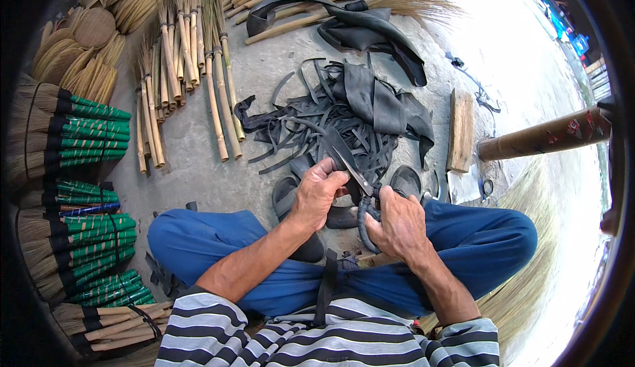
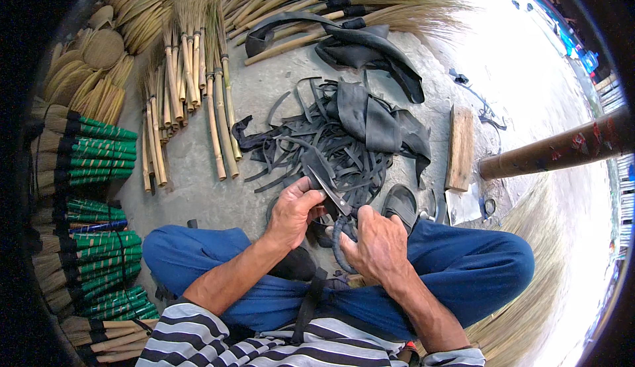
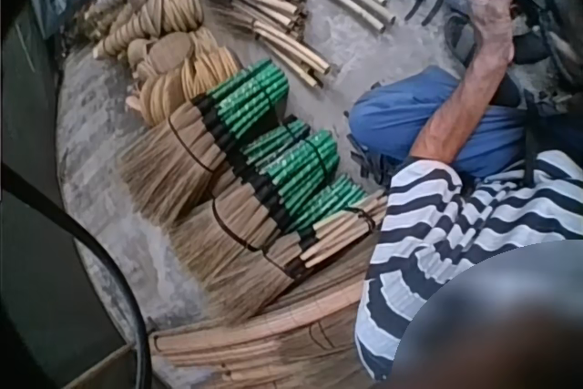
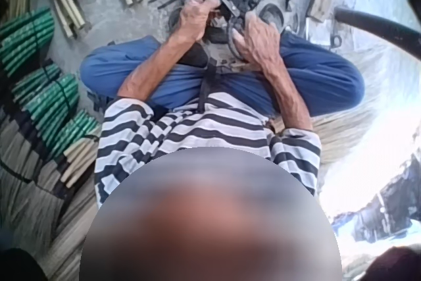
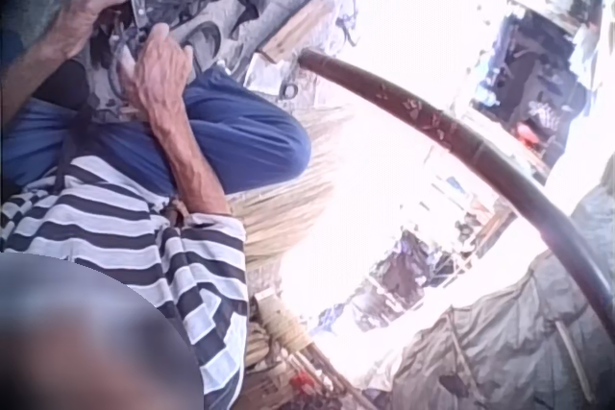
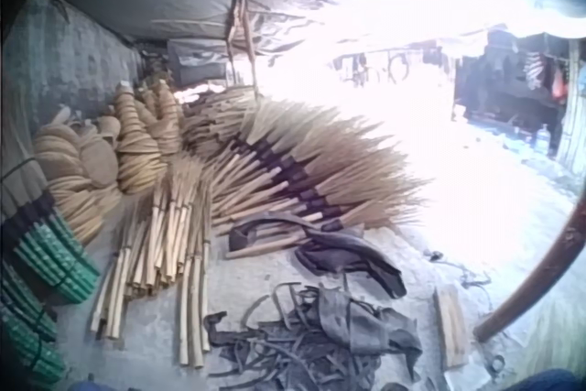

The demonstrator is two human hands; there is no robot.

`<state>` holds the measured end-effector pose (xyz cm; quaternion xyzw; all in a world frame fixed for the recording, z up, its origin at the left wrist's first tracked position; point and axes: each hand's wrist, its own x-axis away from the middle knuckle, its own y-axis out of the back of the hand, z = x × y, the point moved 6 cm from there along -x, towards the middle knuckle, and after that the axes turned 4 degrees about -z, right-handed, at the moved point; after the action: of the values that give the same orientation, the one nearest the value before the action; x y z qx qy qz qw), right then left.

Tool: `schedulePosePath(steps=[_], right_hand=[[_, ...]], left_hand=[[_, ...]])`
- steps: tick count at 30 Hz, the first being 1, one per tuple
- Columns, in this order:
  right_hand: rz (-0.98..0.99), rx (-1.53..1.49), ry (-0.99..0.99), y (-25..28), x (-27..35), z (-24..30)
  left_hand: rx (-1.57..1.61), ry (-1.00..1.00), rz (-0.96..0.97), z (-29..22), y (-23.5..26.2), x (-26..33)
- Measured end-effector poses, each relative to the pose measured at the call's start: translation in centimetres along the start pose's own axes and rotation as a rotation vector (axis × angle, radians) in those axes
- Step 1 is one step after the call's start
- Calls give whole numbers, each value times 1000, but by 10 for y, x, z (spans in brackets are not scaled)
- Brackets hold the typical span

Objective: The person sits on the floor and uses shears to cut a large piece of black rubber into narrow strips. The cut strips are dropped onto a growing pile on the floor. The person repeatedly repositions the rubber and continues cutting until the clip ends.

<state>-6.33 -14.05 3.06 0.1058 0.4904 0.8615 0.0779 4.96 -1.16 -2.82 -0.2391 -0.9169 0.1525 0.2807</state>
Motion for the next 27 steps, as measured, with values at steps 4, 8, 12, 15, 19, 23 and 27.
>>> schedulePosePath(steps=[4,8,12,15,19,23,27], right_hand=[[81,1,-53,-2,0,-1],[158,-3,-115,-8,2,-5],[86,2,-21,-10,1,-5],[-79,88,72,-4,0,-1],[-105,35,48,-1,0,-2],[44,0,-30,-7,0,-3],[139,0,-102,-11,1,-7]], left_hand=[[34,61,33,1,2,0],[78,106,-26,-1,4,-3],[117,37,-72,-8,8,-7],[-57,64,-55,1,4,-4],[-59,31,-22,5,1,0],[-27,71,-31,5,3,1],[-25,112,-42,5,4,2]])
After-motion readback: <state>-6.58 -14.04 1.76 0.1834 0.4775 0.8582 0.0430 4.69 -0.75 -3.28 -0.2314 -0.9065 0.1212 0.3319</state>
